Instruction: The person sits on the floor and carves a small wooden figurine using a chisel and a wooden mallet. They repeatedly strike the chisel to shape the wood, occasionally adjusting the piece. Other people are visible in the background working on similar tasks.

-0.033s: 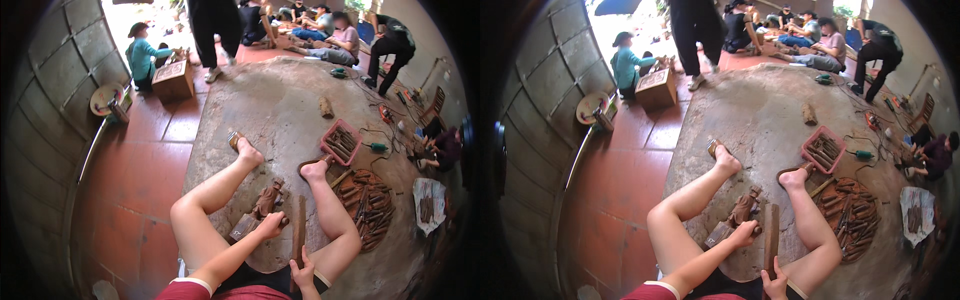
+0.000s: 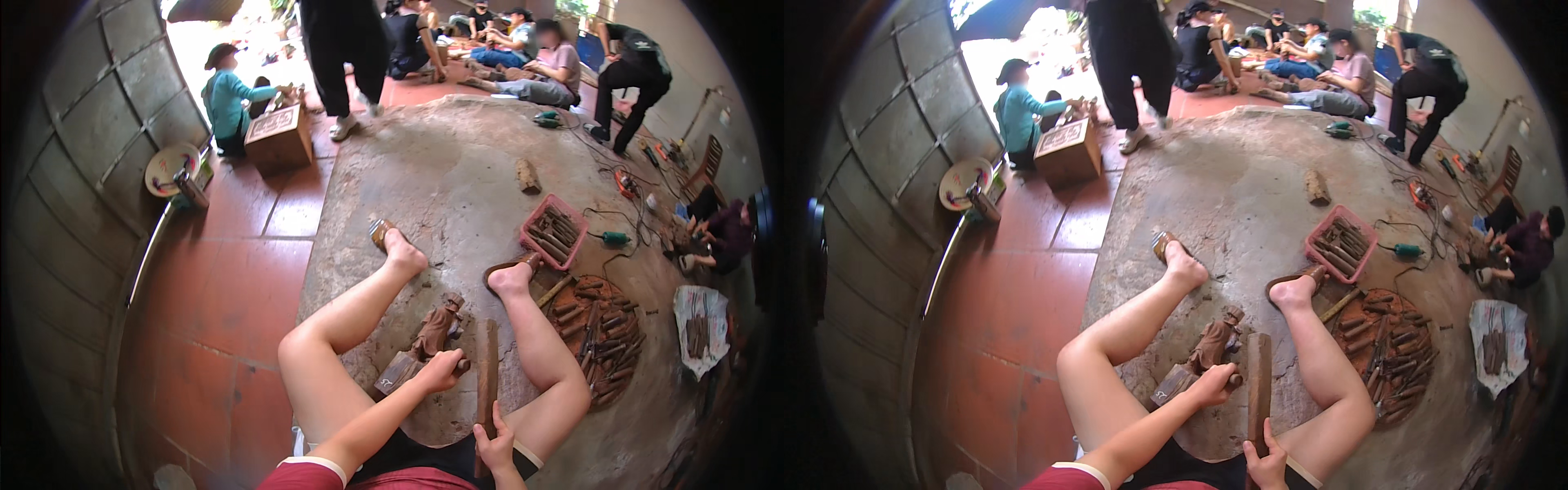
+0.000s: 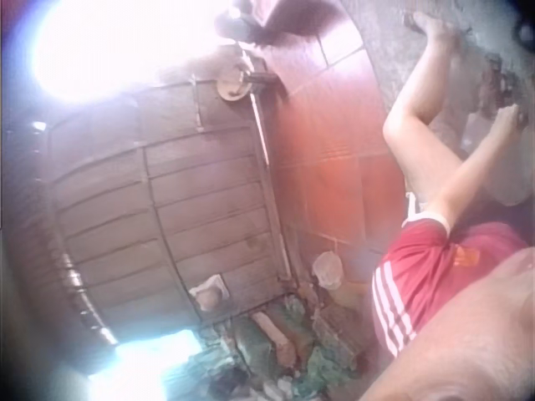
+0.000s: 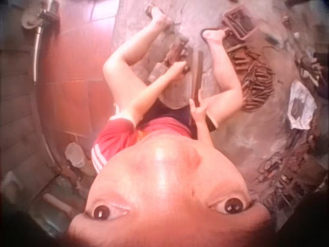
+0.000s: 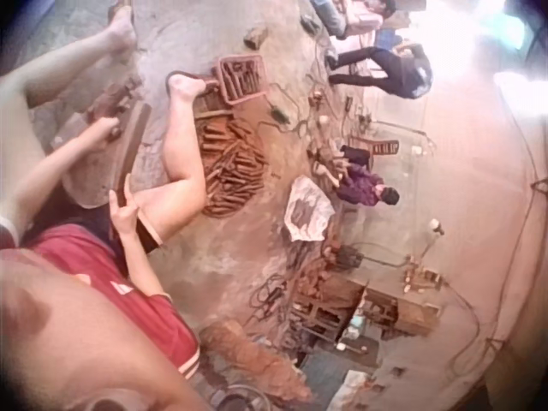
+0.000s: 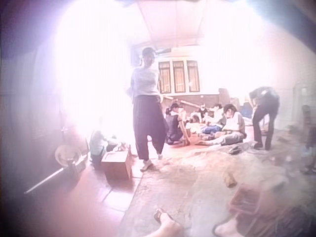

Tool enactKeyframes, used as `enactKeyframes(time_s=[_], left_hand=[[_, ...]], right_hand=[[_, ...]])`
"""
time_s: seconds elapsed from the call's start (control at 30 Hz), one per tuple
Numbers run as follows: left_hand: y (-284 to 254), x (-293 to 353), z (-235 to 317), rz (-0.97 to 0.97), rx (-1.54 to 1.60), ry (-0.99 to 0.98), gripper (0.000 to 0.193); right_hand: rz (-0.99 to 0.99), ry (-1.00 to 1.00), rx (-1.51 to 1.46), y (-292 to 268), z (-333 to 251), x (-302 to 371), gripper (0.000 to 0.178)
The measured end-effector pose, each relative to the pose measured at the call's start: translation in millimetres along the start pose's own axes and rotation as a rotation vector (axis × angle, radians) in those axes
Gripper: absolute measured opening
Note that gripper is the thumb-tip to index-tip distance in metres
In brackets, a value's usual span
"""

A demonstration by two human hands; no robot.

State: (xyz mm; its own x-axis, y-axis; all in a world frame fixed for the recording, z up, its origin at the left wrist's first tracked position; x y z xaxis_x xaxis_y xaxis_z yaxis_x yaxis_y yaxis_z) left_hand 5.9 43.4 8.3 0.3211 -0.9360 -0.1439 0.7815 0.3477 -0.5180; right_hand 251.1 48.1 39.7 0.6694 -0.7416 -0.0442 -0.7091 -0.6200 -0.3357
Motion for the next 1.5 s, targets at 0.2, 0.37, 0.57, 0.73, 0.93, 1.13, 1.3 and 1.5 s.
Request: enactKeyframes(time_s=[0.2,0.37,0.57,0.73,0.93,1.13,1.3,1.5], left_hand=[[-11.1,14.5,4.0,-0.119,0.135,0.075,0.025],[-21.7,22.2,15.9,-0.142,0.102,0.038,0.035],[-17.8,20.5,11.6,-0.269,0.075,0.037,0.036],[-6.5,20.5,-2.4,-0.247,0.089,0.142,0.030],[2.1,40.0,2.8,-0.004,0.039,0.129,0.030],[18.1,40.3,16.1,0.179,0.024,0.166,0.028],[10.7,42.1,12.9,0.168,0.014,0.141,0.027],[13.3,37.7,16.8,0.242,0.040,0.155,0.024]], right_hand=[[0.015,0.124,-0.095,0.3,-21.7,4.7,0.072],[0.062,0.097,-0.095,0.1,-21.7,8.6,0.076],[-0.026,0.109,0.106,-6.3,-38.9,-59.3,0.088],[-0.253,-0.062,0.275,19.6,10.1,-166.0,0.076],[-0.406,0.096,0.531,55.9,17.8,-189.5,0.073],[-0.352,0.188,0.473,40.9,11.5,-179.8,0.072],[-0.438,0.303,0.541,37.2,-16.9,-188.8,0.071],[-0.351,0.285,0.477,-0.3,18.4,-153.5,0.072]])
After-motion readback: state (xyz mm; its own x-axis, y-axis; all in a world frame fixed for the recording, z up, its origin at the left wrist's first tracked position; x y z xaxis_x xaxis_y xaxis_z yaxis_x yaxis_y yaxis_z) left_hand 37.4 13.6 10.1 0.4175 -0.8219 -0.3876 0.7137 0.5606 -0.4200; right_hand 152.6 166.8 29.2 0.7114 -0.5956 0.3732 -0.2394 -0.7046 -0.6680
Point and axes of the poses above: each hand's wrist, its own x-axis away from the middle knuckle, its own y-axis out of the palm, z = x × y, the point moved 3 cm from there along -x, towards the middle knuckle, and after that the axes turned 3 degrees about -y, right-handed, at the moved point
